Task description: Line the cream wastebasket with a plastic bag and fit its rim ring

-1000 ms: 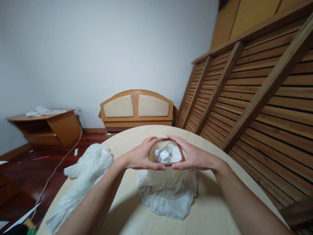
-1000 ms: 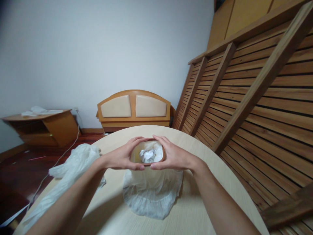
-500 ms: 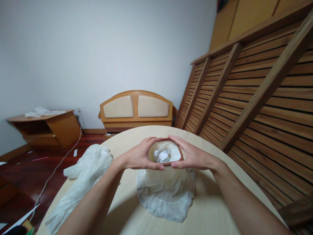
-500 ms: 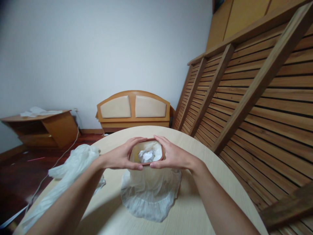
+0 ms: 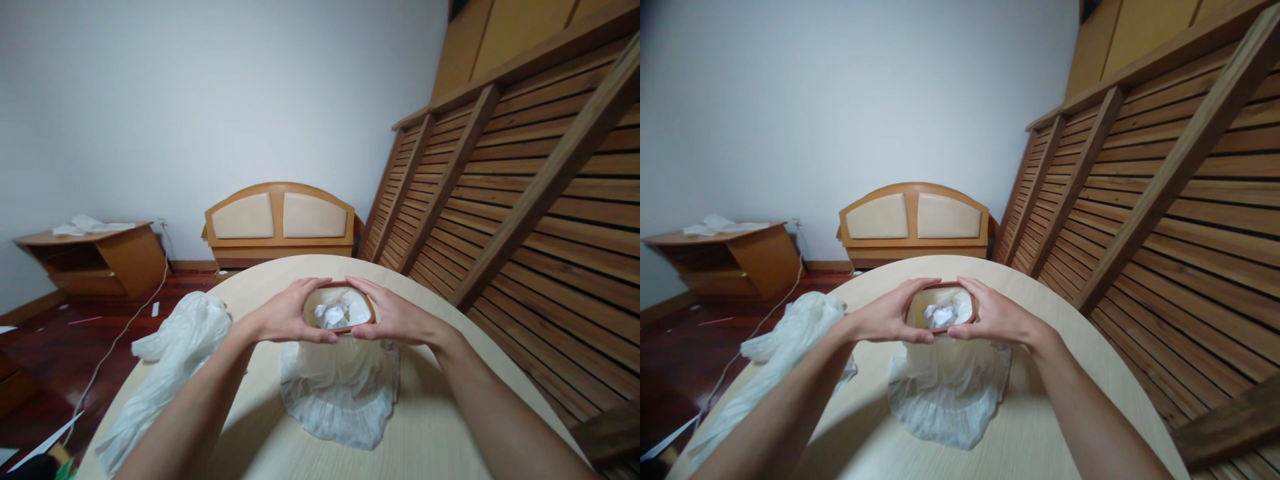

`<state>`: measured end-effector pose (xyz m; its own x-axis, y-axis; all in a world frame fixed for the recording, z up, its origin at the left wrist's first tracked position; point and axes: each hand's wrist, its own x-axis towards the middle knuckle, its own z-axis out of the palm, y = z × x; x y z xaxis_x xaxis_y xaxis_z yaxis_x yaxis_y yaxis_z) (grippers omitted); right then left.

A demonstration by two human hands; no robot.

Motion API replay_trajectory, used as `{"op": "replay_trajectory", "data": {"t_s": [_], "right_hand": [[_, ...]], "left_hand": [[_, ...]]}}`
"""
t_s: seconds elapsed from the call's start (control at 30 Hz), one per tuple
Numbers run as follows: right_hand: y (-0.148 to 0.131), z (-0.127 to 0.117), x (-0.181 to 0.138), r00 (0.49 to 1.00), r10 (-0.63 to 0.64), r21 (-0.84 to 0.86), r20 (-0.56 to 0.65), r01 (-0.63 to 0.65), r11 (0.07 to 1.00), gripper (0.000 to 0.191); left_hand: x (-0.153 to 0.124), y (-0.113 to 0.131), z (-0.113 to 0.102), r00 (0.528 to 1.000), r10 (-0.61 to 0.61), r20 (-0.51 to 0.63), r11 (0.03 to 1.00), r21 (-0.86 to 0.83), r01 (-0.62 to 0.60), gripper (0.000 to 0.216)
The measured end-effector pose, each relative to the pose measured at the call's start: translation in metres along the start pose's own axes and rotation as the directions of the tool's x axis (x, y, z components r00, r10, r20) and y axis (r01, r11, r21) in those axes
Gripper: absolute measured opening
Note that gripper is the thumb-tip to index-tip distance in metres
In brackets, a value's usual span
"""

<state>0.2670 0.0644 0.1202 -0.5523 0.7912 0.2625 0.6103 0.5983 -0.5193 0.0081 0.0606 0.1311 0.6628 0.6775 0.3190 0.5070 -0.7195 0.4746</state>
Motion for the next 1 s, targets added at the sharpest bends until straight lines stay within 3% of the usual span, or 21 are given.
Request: {"op": "replay_trajectory", "data": {"t_s": [0.43, 1.0], "right_hand": [[0.008, 0.004, 0.001, 0.999, -0.047, 0.037, -0.023, 0.048, 0.998, 0.106], [0.01, -0.012, -0.005, 0.993, -0.097, -0.028, -0.063, 0.095, 0.995, 0.116]], "left_hand": [[-0.001, -0.004, 0.002, 0.997, -0.069, -0.02, 0.998, -0.008, 0.069, 0.102], [-0.004, -0.002, -0.007, 0.993, 0.004, -0.12, 0.993, -0.117, -0.018, 0.1]]}}
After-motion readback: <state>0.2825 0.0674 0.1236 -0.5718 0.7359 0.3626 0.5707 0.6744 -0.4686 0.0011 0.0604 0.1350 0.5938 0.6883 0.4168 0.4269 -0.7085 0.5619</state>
